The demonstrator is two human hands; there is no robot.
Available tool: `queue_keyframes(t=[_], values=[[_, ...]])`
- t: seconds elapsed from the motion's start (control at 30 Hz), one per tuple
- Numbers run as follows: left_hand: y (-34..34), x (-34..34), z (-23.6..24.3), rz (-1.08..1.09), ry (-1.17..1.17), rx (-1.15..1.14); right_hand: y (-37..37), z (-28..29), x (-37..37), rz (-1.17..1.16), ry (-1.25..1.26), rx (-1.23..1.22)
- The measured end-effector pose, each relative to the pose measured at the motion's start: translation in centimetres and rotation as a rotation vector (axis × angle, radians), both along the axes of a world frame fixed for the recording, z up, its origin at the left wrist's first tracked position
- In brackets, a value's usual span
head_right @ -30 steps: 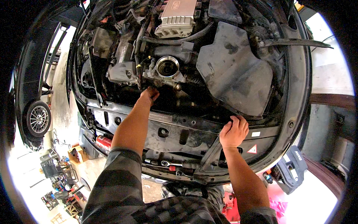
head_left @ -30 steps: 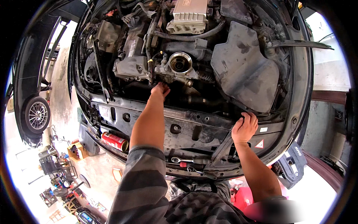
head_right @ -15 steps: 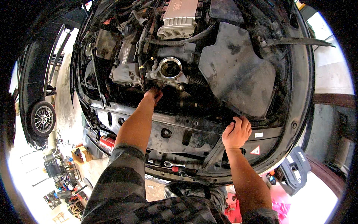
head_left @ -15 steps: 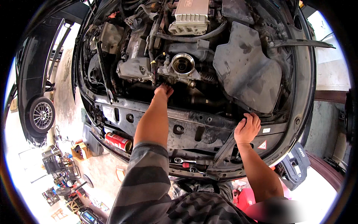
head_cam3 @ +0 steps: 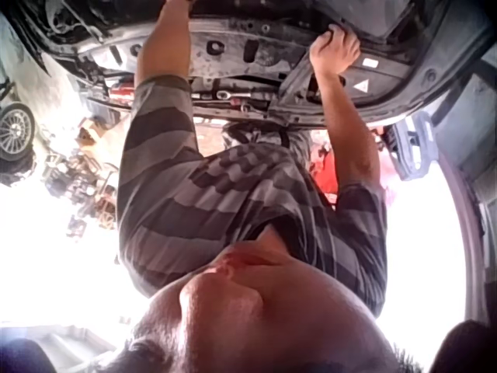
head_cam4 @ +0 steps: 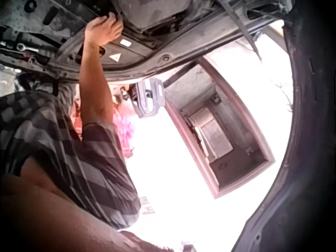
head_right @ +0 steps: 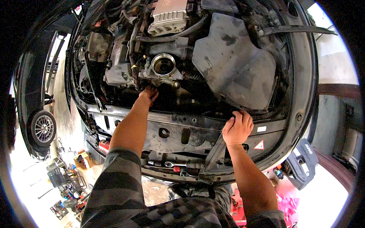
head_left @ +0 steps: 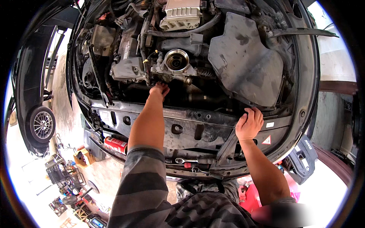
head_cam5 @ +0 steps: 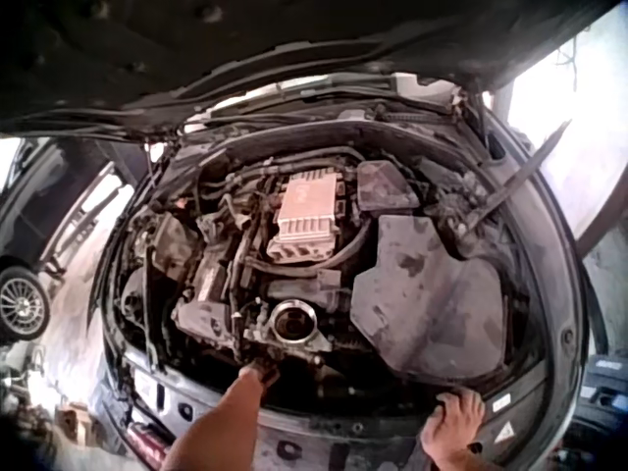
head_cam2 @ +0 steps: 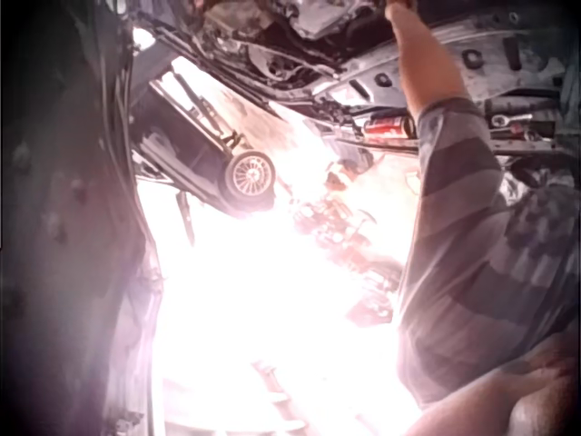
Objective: The person works on a car engine, using a screwdriver to pry and disconnect a plastic cover and electrical connectors. They then reach down to a tool kit on the floor to select a socket wrench and return to the engine bay to work on a bolt.
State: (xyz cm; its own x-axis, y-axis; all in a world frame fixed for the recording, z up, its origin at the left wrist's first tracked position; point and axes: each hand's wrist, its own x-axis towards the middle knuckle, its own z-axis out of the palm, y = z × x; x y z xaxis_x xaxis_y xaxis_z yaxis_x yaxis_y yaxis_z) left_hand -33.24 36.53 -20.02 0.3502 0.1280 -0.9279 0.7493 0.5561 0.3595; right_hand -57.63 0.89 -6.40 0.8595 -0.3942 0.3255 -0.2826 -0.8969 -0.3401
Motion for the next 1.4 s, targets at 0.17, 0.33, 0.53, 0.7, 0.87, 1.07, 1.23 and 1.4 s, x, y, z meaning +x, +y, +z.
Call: queue_keyframes(t=[0.17,0.33,0.53,0.7,0.87,1.07,1.23,1.4], values=[[-3.6,-0.4,2.6,-0.096,-0.066,0.149,-0.5,-0.4,-0.2,-0.02,-0.017,-0.015],[-1.7,-0.3,2.5,-0.03,-0.045,0.173,0.1,0.0,0.1,-0.006,-0.016,0.004],[-4.3,0.1,2.5,-0.164,0.077,0.09,-0.9,-0.3,-0.3,-0.028,-0.018,-0.025],[0.2,0.2,-2.4,0.071,-0.041,0.039,0.1,-0.1,0.1,0.001,-0.039,0.008],[-5.3,1.2,-1.0,-0.057,0.077,0.202,-1.5,-0.2,-0.6,-0.044,-0.022,-0.04],[-1.5,0.8,-2.2,-0.026,0.019,0.239,-0.2,-0.1,0.0,-0.015,-0.037,-0.007],[-3.3,0.5,1.3,-0.104,0.018,0.286,-0.7,-0.4,-0.2,-0.018,-0.044,0.012],[-3.5,0.7,1.8,-0.102,0.034,0.322,-0.4,-0.4,-0.2,-0.02,-0.035,0.021]])
